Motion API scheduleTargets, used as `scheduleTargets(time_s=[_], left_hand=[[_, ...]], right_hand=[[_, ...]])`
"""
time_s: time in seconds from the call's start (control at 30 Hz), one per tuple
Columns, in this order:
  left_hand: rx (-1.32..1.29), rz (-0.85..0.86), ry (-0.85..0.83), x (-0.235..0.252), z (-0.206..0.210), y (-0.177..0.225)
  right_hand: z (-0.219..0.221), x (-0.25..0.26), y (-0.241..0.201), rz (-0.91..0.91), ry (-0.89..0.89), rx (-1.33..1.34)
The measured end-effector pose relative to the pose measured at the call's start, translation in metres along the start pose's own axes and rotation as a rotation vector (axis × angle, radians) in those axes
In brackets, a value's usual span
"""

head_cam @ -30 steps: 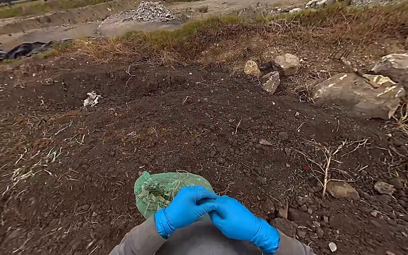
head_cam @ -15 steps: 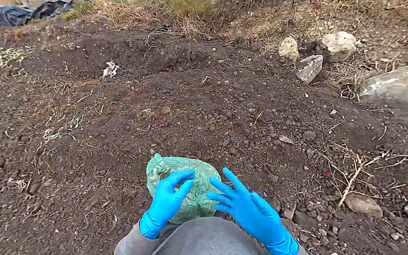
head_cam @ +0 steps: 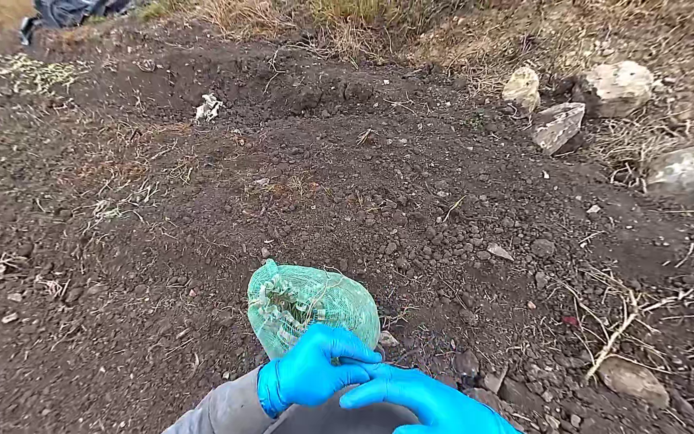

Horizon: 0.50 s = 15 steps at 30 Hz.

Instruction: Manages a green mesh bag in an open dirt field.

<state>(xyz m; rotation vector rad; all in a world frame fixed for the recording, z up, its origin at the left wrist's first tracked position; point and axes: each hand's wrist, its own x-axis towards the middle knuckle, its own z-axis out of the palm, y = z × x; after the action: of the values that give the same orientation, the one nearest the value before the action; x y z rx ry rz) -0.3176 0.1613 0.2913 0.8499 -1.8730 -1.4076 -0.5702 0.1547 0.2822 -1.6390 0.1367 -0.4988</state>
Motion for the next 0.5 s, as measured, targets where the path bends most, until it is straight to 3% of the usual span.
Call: scheduleTargets(time_s=[0.27,0.5], left_hand=[[0.059,0.106,0.112,0.002,0.019,0.006],[0.152,0.01,0.173,0.005,0.026,0.002]], right_hand=[[-0.001,0.002,-0.009,0.023,0.02,-0.089],[-0.006,0.001,0.011,0.057,0.071,0.324]])
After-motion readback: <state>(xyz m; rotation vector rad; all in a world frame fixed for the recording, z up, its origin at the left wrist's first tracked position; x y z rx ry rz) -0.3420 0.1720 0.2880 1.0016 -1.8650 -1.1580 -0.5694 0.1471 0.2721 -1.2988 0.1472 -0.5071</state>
